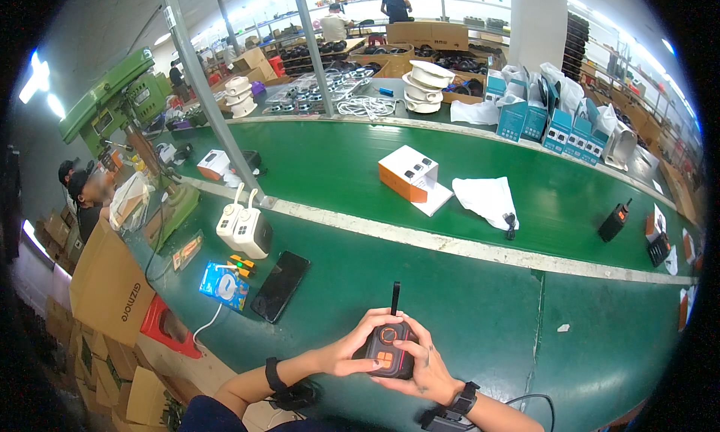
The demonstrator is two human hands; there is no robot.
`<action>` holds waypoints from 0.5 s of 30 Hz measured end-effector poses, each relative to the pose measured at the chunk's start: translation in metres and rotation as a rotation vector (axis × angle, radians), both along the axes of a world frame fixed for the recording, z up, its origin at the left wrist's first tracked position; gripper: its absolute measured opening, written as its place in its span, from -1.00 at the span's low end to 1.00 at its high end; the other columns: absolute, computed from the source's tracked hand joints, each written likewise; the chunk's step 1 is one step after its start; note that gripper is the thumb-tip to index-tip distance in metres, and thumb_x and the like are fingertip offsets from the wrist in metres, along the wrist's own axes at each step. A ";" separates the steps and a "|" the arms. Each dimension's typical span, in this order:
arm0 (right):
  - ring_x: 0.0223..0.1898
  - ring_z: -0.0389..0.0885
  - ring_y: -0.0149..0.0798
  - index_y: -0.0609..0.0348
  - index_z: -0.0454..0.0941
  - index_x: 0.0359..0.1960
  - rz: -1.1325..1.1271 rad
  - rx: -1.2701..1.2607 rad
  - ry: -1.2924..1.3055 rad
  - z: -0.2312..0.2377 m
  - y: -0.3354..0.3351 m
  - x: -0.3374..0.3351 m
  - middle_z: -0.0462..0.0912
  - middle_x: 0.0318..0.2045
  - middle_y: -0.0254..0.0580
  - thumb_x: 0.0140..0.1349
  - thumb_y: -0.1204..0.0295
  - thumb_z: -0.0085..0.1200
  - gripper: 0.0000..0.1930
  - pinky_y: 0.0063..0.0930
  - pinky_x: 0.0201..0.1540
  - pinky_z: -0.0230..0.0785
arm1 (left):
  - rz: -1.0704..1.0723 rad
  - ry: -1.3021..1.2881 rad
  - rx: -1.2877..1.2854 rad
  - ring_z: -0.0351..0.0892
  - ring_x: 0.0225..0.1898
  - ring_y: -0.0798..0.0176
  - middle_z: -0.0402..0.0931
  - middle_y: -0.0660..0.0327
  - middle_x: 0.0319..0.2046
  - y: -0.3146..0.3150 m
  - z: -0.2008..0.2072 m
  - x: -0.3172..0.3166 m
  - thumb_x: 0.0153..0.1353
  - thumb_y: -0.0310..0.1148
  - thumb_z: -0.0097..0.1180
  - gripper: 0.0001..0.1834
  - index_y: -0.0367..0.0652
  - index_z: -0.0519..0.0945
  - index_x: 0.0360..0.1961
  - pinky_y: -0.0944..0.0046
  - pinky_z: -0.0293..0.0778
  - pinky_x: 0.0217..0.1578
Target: Testing and assembling electronic hand-held controllers on a factory conveyor belt.
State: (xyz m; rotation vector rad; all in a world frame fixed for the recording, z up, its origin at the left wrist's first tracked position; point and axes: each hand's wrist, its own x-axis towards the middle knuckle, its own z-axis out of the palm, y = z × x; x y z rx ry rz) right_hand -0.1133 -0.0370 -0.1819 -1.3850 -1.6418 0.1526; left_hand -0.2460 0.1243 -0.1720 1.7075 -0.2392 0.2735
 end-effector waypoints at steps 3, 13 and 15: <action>0.26 0.22 0.25 -0.08 0.09 0.16 -0.001 -0.004 -0.002 0.000 0.000 0.000 0.11 0.25 0.32 -0.18 0.20 0.50 -0.09 0.06 0.19 0.29 | 0.001 -0.005 -0.007 -0.14 0.40 0.00 -0.09 0.02 0.33 0.000 0.000 -0.001 0.14 -0.39 0.10 -0.22 -0.21 0.03 0.35 0.06 -0.12 0.34; 0.24 0.24 0.25 -0.10 0.08 0.16 0.009 -0.008 0.014 0.001 0.000 -0.001 0.08 0.26 0.30 -0.17 0.21 0.49 -0.10 0.04 0.18 0.32 | -0.005 -0.024 -0.008 -0.12 0.39 0.01 -0.09 0.02 0.33 0.001 -0.003 0.000 0.12 -0.41 0.10 -0.21 -0.20 0.02 0.35 0.07 -0.12 0.34; 0.24 0.25 0.25 -0.10 0.08 0.16 0.010 -0.005 0.017 0.000 0.001 -0.001 0.08 0.26 0.30 -0.17 0.22 0.50 -0.10 0.04 0.17 0.32 | -0.003 -0.019 0.004 -0.12 0.39 0.01 -0.08 0.02 0.33 0.002 -0.004 -0.001 0.11 -0.41 0.10 -0.21 -0.20 0.02 0.35 0.07 -0.12 0.34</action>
